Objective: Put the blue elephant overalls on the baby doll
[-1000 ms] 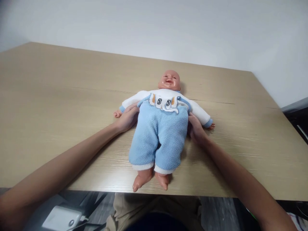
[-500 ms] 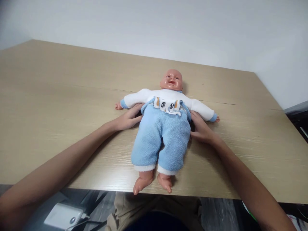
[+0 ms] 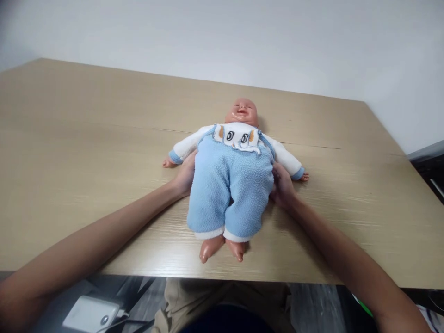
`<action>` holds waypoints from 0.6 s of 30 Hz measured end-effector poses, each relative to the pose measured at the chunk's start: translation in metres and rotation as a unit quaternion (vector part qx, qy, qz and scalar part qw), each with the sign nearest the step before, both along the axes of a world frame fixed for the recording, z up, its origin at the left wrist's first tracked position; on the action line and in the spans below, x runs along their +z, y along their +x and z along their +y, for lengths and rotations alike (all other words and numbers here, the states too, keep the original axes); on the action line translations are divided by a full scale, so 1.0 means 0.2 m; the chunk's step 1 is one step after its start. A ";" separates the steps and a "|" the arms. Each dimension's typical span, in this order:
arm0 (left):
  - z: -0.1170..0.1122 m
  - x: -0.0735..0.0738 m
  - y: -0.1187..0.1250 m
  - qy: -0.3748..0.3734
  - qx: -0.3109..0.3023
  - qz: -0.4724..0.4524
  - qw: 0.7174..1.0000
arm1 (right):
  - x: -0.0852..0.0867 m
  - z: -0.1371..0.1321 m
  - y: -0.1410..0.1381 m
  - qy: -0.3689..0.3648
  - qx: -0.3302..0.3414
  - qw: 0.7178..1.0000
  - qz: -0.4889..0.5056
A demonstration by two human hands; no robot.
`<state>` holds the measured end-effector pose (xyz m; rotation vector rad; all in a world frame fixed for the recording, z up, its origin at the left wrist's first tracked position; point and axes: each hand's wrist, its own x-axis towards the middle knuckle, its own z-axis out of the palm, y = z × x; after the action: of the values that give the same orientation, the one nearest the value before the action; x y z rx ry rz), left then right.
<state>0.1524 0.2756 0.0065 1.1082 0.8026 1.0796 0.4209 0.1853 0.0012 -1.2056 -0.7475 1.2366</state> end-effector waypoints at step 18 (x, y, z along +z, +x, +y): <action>0.09 0.03 -0.05 -0.026 -0.060 -0.020 0.998 | 0.06 0.02 -0.07 0.035 -0.027 0.999 -0.007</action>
<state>0.1422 0.2928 0.0132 1.0741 0.7189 0.9733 0.4075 0.1894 0.0138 -1.1707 -0.7565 1.1497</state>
